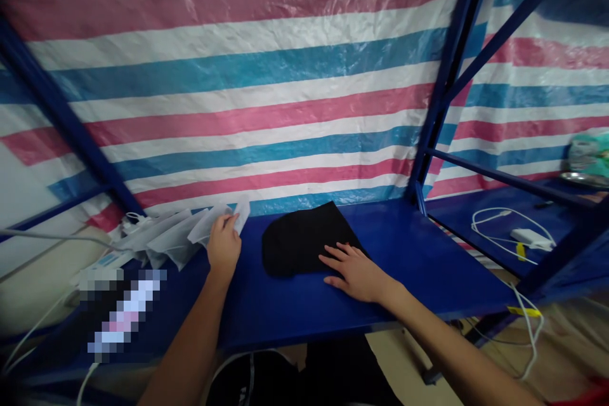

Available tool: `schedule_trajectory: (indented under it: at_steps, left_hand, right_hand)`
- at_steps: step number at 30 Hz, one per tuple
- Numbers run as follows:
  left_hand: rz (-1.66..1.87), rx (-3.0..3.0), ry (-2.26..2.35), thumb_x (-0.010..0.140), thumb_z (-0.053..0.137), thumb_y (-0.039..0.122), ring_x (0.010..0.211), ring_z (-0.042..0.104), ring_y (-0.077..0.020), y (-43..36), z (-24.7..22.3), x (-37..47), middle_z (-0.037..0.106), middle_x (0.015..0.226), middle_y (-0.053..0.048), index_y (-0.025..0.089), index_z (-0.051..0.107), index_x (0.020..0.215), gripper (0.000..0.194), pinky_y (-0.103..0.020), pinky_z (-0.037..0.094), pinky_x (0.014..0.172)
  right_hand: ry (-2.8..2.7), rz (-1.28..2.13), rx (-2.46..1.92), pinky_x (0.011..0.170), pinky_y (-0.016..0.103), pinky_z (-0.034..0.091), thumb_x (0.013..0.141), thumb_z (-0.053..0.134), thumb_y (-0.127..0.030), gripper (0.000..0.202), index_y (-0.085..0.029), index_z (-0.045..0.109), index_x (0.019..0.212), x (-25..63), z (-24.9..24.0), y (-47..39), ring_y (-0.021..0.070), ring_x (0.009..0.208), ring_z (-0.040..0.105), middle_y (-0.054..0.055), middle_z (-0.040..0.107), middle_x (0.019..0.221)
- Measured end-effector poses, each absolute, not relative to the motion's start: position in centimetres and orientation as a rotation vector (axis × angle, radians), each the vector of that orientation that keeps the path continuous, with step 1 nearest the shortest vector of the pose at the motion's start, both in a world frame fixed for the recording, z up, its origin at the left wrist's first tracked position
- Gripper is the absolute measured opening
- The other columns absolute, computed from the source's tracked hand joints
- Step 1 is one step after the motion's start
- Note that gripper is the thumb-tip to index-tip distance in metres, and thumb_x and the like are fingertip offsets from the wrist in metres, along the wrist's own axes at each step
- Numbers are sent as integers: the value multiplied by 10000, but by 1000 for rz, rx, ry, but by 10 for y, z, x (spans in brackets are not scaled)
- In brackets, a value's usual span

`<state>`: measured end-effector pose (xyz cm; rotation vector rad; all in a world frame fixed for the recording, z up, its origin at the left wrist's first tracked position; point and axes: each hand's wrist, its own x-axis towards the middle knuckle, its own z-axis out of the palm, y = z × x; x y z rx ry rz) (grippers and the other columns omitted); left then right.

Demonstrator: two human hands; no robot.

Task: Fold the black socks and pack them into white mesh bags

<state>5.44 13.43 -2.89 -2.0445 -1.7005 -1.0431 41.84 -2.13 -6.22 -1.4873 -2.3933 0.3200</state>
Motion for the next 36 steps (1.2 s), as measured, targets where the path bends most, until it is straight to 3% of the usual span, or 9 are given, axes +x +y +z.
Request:
schedule_trajectory:
  at_steps: [5,9,13,16,19,22,28,32,36]
  left_hand:
    - [-859,-2369,-1616,913,543,84,1210,643,-297,129,-34,69,687,1285,-117,240,722,1355,501,-393,557,1042]
    - [-885,-2510,-1490,972,641,269,1395,526,-380,101,-29,93,645,1428,-170,184,696,1393,433,-564,426,1211]
    - [-765,-3131,-962,1053,607,465,1421,561,-283,32,-15,108,654,1480,-91,296,706,1395,394,-480,439,1226]
    - [-525,-3366,-788,845,847,593,1466,535,-343,-24,-23,107,631,1527,-103,313,655,1465,708,-552,421,1240]
    - [-522,-3349,-831,882,844,341,1473,537,-329,-62,-40,100,657,1506,-75,330,660,1426,575,-582,398,1252]
    - [-657,-3376,-851,945,684,160,1273,689,-255,-74,-36,97,768,1310,-38,322,717,1257,353,-462,515,1136]
    - [-985,-3214,-1354,1027,576,354,1005,753,-235,-12,16,126,805,1064,-32,280,731,1128,199,-346,556,905]
    - [-736,-3163,-1577,932,608,269,998,749,-273,52,11,157,803,1020,-72,229,756,954,154,-352,545,886]
    - [-547,-3111,-1681,878,673,235,1042,742,-289,76,-13,168,793,1073,-93,219,728,994,129,-354,527,885]
  right_hand:
    - [-2354,422,-1473,1305,619,290,1059,576,-592,664,-419,381,1670,448,-54,-94,365,1618,308,43,375,1735]
    - [-2275,491,-1532,1303,587,339,949,750,-572,801,-385,427,1657,487,-63,-122,363,1600,353,77,394,1724]
    - [-2229,476,-1534,1271,620,388,1006,672,-405,516,-394,622,1520,511,-78,-140,354,1519,487,82,540,1625]
    - [-2159,481,-1540,1189,644,477,1049,574,-376,320,-418,771,1299,515,-76,-160,349,1344,645,97,695,1437]
    - [-2068,624,-1529,1004,594,613,1037,597,-432,272,-434,789,1230,522,-61,-180,366,1177,721,127,753,1279]
    - [-1900,704,-1535,894,513,657,1001,663,-503,265,-431,778,1228,531,-39,-177,358,1098,744,116,767,1217]
    - [-1739,615,-1428,915,429,607,1000,628,-607,389,-264,725,1155,536,-9,-77,304,1045,705,111,753,1112]
    - [-2003,352,-1556,904,414,564,1031,582,-443,260,-218,712,1027,525,-23,-7,274,957,677,79,731,996]
    - [-2211,-186,-1760,951,399,518,1007,590,-215,124,-189,711,1015,499,-41,11,297,1082,650,135,690,1123]
